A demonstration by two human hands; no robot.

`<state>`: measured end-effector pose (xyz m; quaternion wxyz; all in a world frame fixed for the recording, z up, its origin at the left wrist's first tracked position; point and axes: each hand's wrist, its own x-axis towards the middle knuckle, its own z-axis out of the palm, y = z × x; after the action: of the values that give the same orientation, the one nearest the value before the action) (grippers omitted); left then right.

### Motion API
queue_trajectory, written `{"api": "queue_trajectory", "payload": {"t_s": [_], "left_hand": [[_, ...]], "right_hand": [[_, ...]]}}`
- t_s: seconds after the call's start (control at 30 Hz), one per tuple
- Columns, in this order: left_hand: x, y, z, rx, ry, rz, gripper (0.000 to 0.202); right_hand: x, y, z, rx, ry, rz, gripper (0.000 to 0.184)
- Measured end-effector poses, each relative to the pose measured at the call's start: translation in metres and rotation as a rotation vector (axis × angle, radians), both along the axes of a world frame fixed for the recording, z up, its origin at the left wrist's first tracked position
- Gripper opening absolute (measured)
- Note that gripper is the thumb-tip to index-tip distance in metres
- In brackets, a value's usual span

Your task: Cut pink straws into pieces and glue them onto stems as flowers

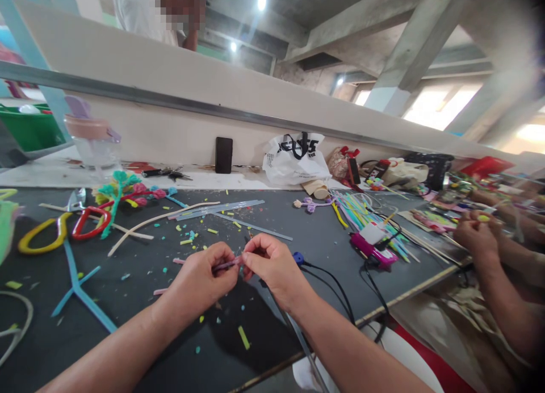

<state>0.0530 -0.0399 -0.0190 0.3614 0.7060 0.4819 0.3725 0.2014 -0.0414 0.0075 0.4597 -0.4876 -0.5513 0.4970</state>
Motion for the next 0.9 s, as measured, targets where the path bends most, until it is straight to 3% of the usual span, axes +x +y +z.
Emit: {"api": "queue_trajectory", "payload": {"t_s": [0.43, 0.53, 0.7, 0.9], "left_hand": [[0.001, 0.001, 0.001, -0.037, -0.039, -0.015, 0.009], [0.0, 0.001, 0.006, -0.114, -0.113, -0.09, 0.011], [-0.005, -0.001, 0.02, -0.417, -0.268, -0.218, 0.028], [-0.01, 0.003, 0.016, -0.591, -0.387, -0.281, 0.03]], "right_hand": [[0.001, 0.002, 0.0, 0.011, -0.072, 0.014, 0.007], [0.005, 0.003, 0.002, 0.02, -0.076, 0.073, 0.007], [0.01, 0.002, 0.008, 0.073, -0.175, 0.151, 0.007], [0.016, 0.003, 0.006, 0.205, -0.303, 0.224, 0.006]]}}
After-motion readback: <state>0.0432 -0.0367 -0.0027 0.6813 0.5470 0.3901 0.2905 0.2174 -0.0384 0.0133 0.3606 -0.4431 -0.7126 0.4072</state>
